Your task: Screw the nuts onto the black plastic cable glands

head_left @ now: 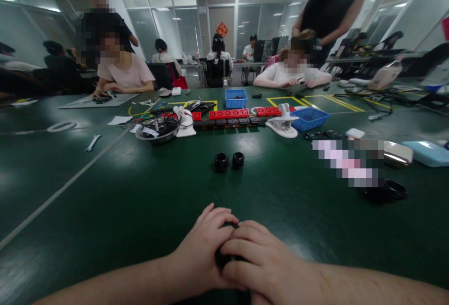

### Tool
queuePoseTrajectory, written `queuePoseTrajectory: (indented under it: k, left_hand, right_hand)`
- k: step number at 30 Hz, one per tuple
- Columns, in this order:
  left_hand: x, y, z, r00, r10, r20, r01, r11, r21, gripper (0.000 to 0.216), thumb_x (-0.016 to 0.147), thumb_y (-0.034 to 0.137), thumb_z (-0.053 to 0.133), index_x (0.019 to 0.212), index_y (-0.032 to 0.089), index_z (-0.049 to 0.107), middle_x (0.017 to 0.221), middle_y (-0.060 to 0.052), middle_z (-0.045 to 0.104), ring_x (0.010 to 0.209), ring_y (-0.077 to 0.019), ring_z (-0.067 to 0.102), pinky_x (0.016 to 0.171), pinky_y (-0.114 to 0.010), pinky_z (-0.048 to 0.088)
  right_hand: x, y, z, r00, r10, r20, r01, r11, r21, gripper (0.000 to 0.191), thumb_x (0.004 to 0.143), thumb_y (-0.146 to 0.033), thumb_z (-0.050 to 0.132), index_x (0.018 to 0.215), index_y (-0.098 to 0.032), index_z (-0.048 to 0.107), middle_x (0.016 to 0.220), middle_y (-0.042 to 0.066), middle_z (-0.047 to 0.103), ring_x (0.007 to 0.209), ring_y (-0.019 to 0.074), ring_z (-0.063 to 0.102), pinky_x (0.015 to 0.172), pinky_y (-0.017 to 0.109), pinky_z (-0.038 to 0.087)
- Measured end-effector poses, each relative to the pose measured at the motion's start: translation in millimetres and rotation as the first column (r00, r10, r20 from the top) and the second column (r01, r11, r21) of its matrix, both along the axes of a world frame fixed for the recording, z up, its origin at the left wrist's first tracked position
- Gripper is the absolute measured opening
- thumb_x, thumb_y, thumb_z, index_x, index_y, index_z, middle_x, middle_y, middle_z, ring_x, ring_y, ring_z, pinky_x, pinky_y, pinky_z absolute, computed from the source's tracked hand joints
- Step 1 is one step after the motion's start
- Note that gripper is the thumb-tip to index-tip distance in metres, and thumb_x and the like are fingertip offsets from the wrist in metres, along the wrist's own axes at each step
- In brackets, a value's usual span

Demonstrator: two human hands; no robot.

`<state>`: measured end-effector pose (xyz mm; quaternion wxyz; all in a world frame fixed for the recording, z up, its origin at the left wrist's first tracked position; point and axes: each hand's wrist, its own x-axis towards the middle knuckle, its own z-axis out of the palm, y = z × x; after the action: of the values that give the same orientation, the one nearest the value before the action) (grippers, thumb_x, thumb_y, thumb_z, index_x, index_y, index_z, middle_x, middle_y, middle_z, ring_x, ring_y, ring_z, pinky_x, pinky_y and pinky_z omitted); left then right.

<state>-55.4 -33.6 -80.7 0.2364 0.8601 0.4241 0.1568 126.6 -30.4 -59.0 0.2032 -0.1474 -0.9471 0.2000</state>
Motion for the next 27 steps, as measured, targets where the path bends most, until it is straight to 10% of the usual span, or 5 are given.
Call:
queuePoseTrajectory:
  k: [12, 27]
  left_hand:
    - [-6, 3, -6.2, 0.995, -0.062, -0.082, 0.064, 0.998, 0.02, 0.056, 0.063, 0.038, 0.066, 0.117, 0.027, 0.053, 0.118, -0.006, 0.053, 0.115, -0.0305, 0.043, 0.105, -0.058, 0.012]
    - [-8, 8, -4.2, 0.984, -0.153, -0.091, 0.147, 0.987, -0.072, 0.068, 0.06, 0.038, 0.072, 0.123, 0.035, 0.047, 0.128, -0.004, 0.047, 0.12, -0.0334, 0.038, 0.1, -0.064, 0.01]
  right_hand:
    - [3, 4, 4.1, 0.997, 0.071, 0.036, -0.077, 0.962, 0.263, 0.026, 0.092, -0.029, 0.036, 0.089, -0.024, 0.061, 0.118, -0.008, 0.058, 0.125, 0.0148, 0.033, 0.112, 0.037, 0.006]
    - [7, 1, -12.9, 0.958, -0.211, -0.194, 0.213, 0.977, -0.012, 0.051, 0.077, -0.056, 0.051, 0.108, -0.015, 0.049, 0.104, 0.01, 0.055, 0.097, 0.0202, 0.048, 0.084, 0.036, 0.04]
